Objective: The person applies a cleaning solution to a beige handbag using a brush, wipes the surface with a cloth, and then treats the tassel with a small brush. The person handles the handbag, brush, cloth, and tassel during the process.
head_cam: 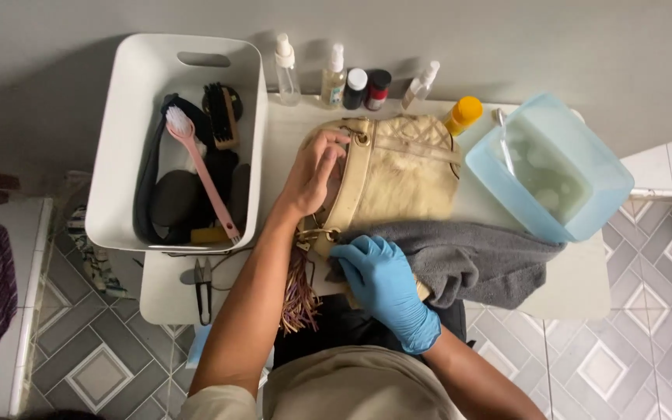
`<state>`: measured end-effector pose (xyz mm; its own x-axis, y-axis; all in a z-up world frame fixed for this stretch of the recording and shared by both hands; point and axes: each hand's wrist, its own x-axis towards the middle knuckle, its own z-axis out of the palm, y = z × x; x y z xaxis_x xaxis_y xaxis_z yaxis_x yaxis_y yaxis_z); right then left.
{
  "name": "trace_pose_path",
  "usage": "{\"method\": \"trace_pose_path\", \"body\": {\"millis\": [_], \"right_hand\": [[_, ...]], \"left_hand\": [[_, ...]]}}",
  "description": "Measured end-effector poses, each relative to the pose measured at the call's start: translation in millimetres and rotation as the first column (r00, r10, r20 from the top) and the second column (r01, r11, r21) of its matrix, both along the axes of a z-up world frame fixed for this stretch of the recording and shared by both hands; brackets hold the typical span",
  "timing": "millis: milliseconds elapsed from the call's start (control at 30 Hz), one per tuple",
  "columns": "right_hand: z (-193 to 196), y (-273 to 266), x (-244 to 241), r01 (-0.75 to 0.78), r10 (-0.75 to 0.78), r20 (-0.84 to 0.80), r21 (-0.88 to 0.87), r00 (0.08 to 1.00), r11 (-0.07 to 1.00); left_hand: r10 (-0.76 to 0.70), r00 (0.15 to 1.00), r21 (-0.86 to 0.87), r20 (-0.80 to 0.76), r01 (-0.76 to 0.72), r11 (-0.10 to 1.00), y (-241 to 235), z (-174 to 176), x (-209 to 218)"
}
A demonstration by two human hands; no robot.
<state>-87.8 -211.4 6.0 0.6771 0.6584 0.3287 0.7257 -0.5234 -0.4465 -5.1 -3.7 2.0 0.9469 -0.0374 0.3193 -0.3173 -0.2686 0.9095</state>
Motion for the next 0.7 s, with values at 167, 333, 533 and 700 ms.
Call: {"method": "trace_pose_path", "body": {"millis": [167,333,533,700], "right_hand": [[3.5,-54.6,4.6,0.080,-0.084,-0.092,-0.046,0.992,0.996],[40.4,-159.1,-6.8,0.499,-0.358,-0.475,0.212,0.804,0.840],[36.6,-275.8,-29.5,0.709,-0.701,-0.424,0.686,0.573,0.164],[42.5,-351.8,-34.6,0.385,-0.839,-0.410,0.884,0.359,-0.267]], "left_hand": [[0.015,1.000,0.096,-0.013,-0.013,0.995,2.1,-10.8,4.4],[0.014,0.999,0.052,-0.042,-0.011,0.999,1.1,-16.6,10.2],[0.061,0.998,0.105,-0.020,-0.058,0.993,-10.8,0.6,-1.9],[0.097,0.992,0.106,-0.079,-0.089,0.990,-11.3,2.7,-4.9]]}}
